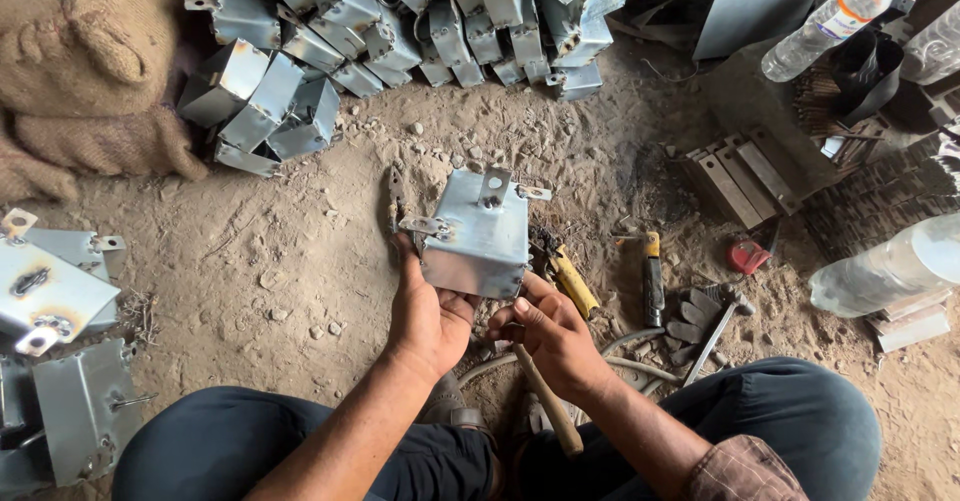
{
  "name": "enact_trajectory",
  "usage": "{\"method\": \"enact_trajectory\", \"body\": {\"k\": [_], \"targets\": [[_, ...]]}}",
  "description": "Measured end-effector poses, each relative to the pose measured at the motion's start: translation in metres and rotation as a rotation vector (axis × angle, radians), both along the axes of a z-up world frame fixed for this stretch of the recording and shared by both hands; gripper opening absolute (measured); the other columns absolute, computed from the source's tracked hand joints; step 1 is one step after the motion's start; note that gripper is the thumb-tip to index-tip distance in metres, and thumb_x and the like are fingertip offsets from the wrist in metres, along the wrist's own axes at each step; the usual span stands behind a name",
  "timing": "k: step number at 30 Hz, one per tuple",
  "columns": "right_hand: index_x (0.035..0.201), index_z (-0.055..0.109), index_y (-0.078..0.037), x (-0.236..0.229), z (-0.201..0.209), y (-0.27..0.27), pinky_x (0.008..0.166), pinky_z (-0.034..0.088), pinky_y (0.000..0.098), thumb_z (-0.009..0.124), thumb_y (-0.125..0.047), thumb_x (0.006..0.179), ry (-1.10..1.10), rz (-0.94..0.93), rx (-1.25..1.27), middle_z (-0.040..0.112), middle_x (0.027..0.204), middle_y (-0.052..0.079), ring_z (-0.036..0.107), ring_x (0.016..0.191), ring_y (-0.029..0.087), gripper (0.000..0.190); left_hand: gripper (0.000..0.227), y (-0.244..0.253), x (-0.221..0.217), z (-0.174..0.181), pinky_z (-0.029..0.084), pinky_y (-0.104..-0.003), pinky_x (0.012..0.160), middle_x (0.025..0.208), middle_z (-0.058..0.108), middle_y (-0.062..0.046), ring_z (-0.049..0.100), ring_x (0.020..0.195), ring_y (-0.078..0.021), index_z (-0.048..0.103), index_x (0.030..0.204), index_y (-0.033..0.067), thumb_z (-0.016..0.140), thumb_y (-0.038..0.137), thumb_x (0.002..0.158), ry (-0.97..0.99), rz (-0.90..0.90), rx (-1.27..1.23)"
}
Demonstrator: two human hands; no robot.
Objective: The person sits on the ground and assembles metal brackets by hammering them onto a gear and welding them in place. The person uses a hammer and a welding tool to secure the parts, then places the finished assembly with others.
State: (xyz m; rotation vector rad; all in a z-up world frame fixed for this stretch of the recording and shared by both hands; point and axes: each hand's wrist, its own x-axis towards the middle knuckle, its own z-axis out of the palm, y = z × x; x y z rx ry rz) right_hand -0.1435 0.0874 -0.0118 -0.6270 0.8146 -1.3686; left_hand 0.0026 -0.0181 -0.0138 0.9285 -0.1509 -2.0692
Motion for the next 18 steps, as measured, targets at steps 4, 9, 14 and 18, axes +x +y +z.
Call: {"method": "enact_trajectory", "body": {"k": [4,9,14,18], "targets": [[0.145,0.049,0.0,-0.001,-0.008,0.0,0.09,0.056,0.0416,0.061,-0.023,0.101,0.006,-0.006,0.024,0.07,0.103,0.006,0.067,0.098,0.016,0.051,0.064,-0.001,0.001,0.001,0.055,-0.025,0.086,0.113,0.065,0.0,0.061,0.091,-0.0062,0.058,0.129,0.0132,0.042,0.066,0.098,0.027,0.002,-0.055],[0.145,0.049,-0.001,-0.002,-0.017,-0.003,0.092,0.054,0.0448,0.054,-0.023,0.103,-0.005,0.022,0.076,0.067,0.104,0.009,0.066,0.1,0.018,0.048,0.055,-0.001,0.005,-0.003,0.059,-0.036,0.089,0.116,0.066,-0.012,0.064,0.102,-0.0173,0.056,0.128,0.0027,0.034,0.046,0.104,0.031,-0.067,-0.123],[0.133,0.05,-0.004,0.003,-0.02,-0.001,0.09,0.052,0.0497,0.042,-0.025,0.1,-0.143,-0.038,0.121,0.064,0.114,0.01,0.066,0.101,0.025,0.041,0.045,0.003,0.003,0.01,0.056,-0.039,0.082,0.119,0.066,-0.009,0.062,0.106,-0.0202,0.056,0.129,0.0081,0.037,0.039,0.103,0.088,-0.159,-0.252],[0.129,0.052,-0.005,0.002,-0.022,0.002,0.092,0.052,0.0514,0.036,-0.026,0.103,-0.181,-0.038,0.101,0.063,0.115,0.009,0.064,0.102,0.026,0.037,0.044,0.006,0.002,0.016,0.055,-0.04,0.085,0.119,0.066,-0.009,0.062,0.106,-0.021,0.056,0.131,0.0059,0.043,0.04,0.106,0.183,-0.178,-0.286]]}}
